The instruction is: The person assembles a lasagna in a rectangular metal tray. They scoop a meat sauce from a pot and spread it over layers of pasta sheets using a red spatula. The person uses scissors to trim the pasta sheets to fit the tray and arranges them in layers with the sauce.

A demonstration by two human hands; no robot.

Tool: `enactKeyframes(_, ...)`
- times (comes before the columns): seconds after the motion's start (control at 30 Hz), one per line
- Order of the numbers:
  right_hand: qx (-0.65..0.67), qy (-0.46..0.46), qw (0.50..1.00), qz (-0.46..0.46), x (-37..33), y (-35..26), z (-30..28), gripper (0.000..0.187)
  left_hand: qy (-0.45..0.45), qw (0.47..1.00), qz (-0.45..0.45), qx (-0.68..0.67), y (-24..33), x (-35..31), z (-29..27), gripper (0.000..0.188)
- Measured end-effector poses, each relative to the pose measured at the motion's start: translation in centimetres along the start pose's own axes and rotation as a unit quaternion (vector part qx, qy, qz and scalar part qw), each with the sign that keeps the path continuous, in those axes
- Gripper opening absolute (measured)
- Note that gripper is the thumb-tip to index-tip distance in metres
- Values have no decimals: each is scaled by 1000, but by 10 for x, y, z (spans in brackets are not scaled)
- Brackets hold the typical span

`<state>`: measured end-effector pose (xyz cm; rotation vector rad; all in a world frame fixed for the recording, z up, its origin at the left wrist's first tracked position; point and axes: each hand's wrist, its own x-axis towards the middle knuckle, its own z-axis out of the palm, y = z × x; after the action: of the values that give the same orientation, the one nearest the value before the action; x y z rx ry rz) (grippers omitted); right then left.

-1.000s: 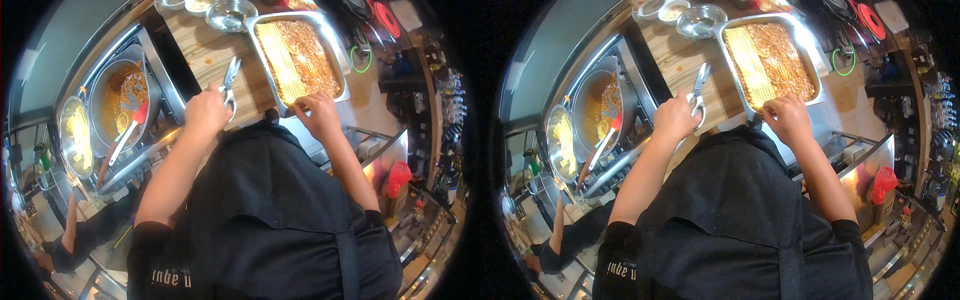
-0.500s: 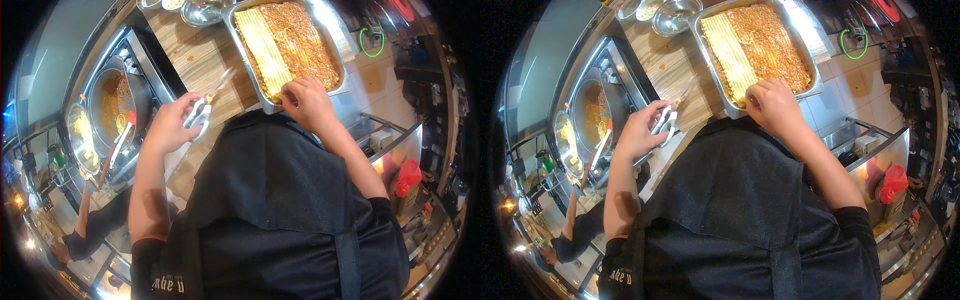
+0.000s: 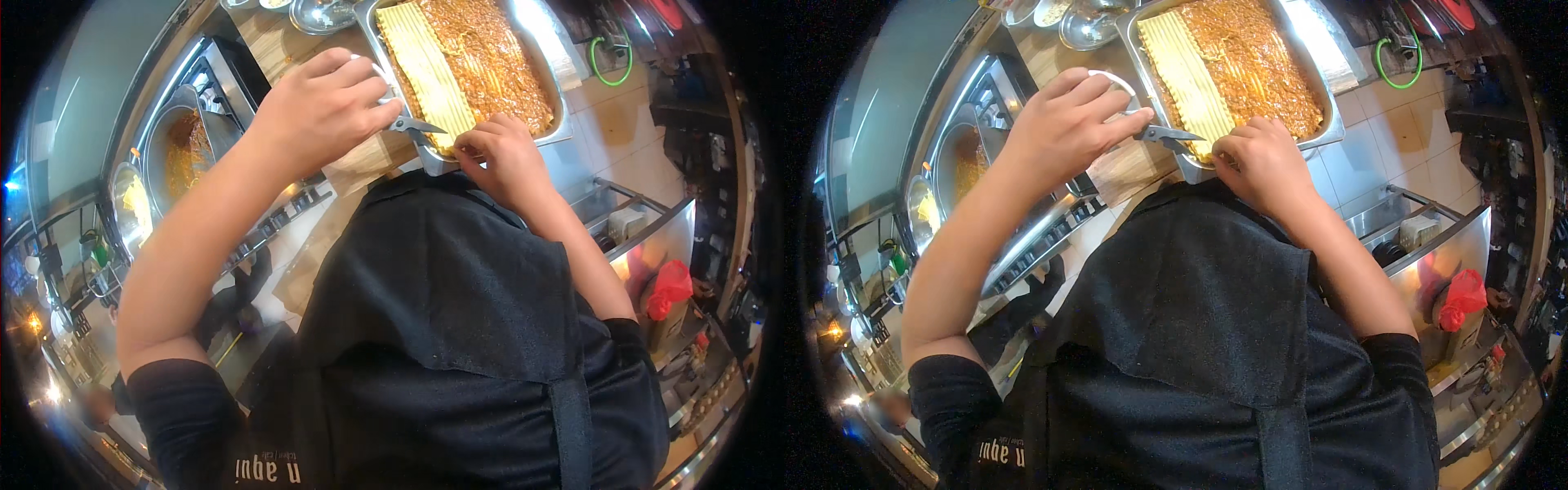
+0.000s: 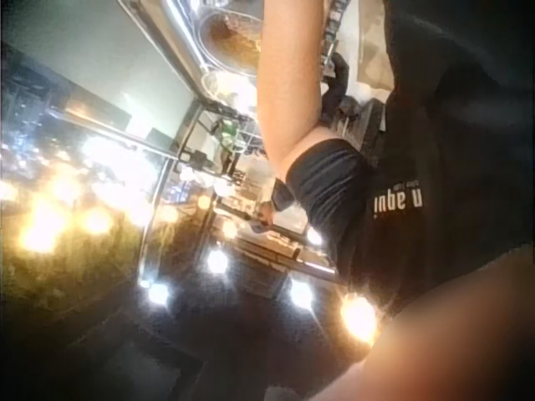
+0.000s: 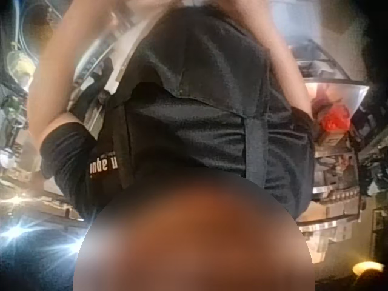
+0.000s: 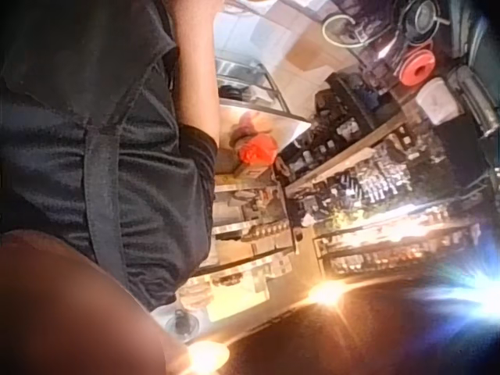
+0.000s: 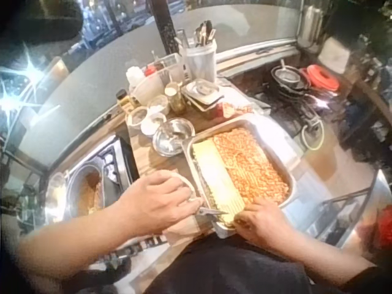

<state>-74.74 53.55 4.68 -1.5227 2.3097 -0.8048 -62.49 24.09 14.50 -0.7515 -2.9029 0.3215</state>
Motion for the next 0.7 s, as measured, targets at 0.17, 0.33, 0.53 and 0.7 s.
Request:
enactKeyframes(0.17, 9, 27, 1000, 11, -10, 0, 8, 11, 7, 998, 62, -7, -2, 17, 12, 35)
enactKeyframes(0.33, -8, 32, 999, 34, -13, -5, 9, 9, 8, 996, 72, -43, -2, 0, 28, 39)
enactKeyframes(0.53, -29, 34, 999, 15, -12, -11, 2, 7, 6, 996, 67, -62, -5, -8, 25, 39)
enactKeyframes(0.7, 1, 36, 999, -32, -23, -9, -2, 10, 8, 999, 32, -34, -16, -11, 0, 33)
